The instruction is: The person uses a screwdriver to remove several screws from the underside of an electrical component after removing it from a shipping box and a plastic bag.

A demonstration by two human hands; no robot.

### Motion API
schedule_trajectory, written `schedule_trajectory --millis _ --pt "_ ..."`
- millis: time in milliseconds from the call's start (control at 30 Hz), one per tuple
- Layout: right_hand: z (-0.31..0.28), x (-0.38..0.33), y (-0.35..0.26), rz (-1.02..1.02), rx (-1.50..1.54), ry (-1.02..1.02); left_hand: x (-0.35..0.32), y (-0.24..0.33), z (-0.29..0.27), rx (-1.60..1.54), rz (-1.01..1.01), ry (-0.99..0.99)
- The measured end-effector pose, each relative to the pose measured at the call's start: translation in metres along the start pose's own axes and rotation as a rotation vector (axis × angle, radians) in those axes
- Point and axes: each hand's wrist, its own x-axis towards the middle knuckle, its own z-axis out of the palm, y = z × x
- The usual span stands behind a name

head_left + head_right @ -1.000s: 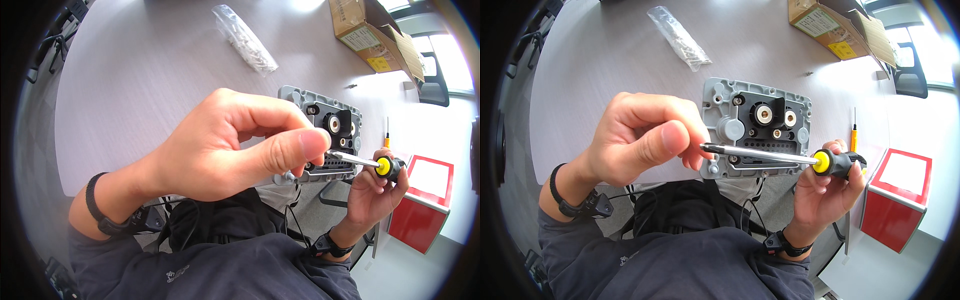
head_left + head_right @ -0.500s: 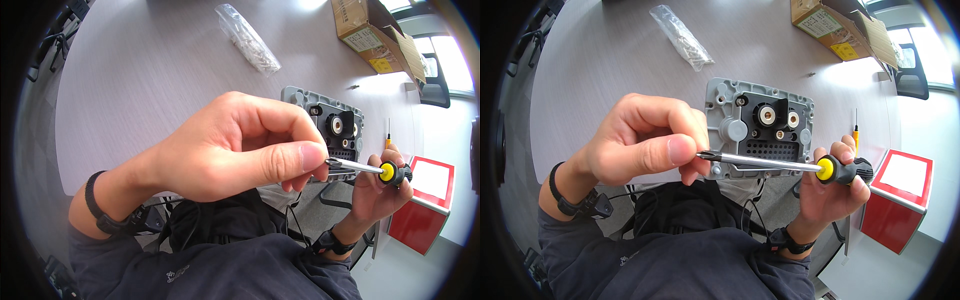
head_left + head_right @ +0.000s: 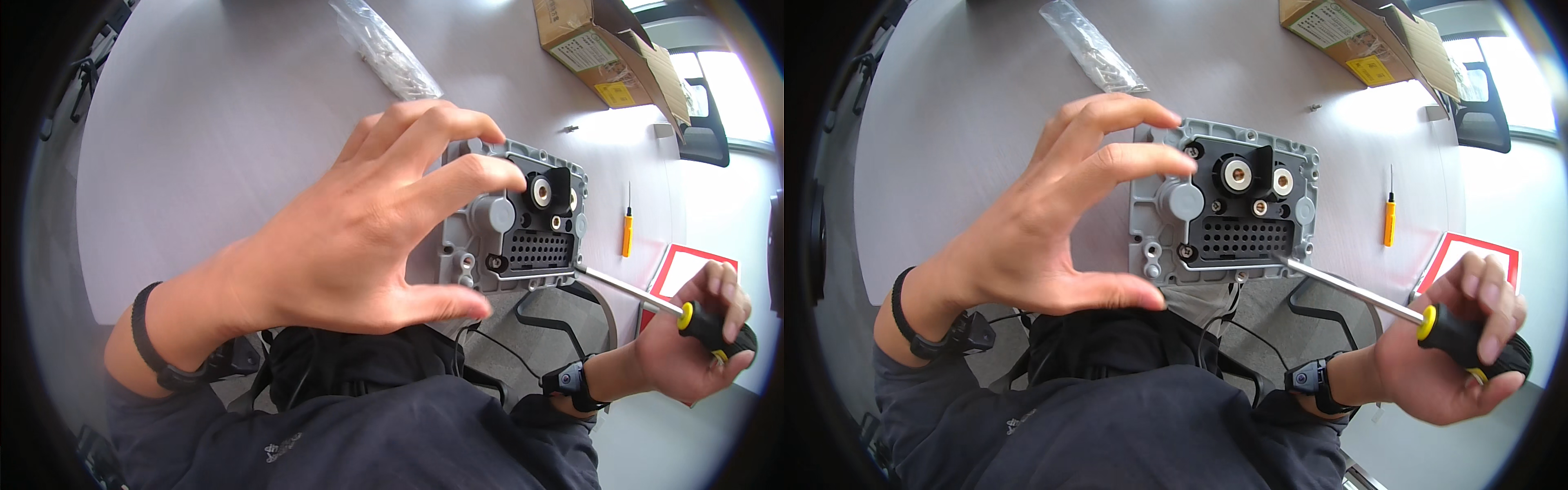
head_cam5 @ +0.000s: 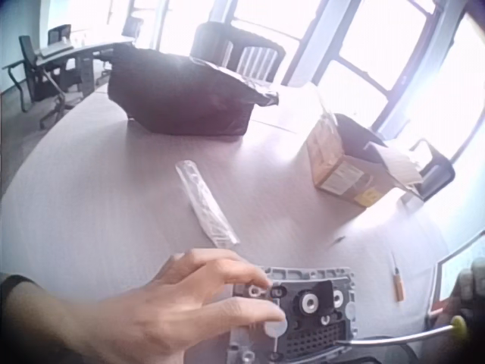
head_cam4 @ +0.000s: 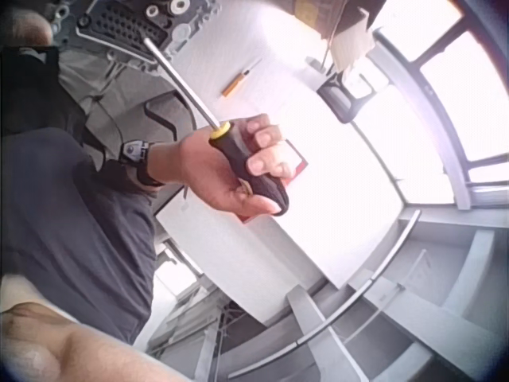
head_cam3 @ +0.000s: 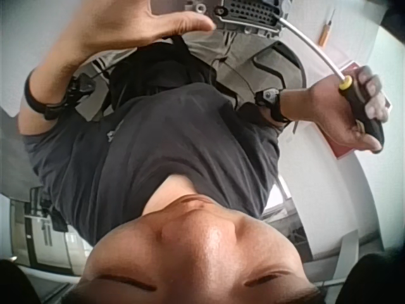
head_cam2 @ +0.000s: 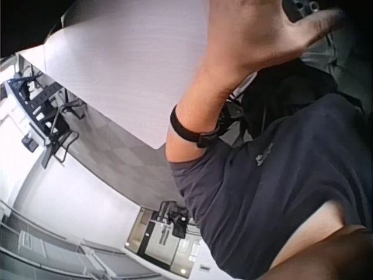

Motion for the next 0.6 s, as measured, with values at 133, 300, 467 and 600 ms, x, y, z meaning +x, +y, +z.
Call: schedule_trajectory --millis 133,300,467,600 --pt "0.02 0.012 -0.015 0.113 0.22 -0.08 -0.006 -0.002 0.006 0.196 -0.065 -0.145" --pt "0.054 0.028 0.0 0.191 0.362 -0.238 -0.006 -0.007 0.01 0.166 -0.089 -0.151" --pt "0.048 0.046 0.014 0.324 0.396 -0.75 -0.005 -0.007 0.011 0.093 -0.157 -0.122" --pt "0.066 0.032 0.017 0.268 0.339 -0.624 -0.006 -0.007 0.011 0.067 -0.147 -0.112"
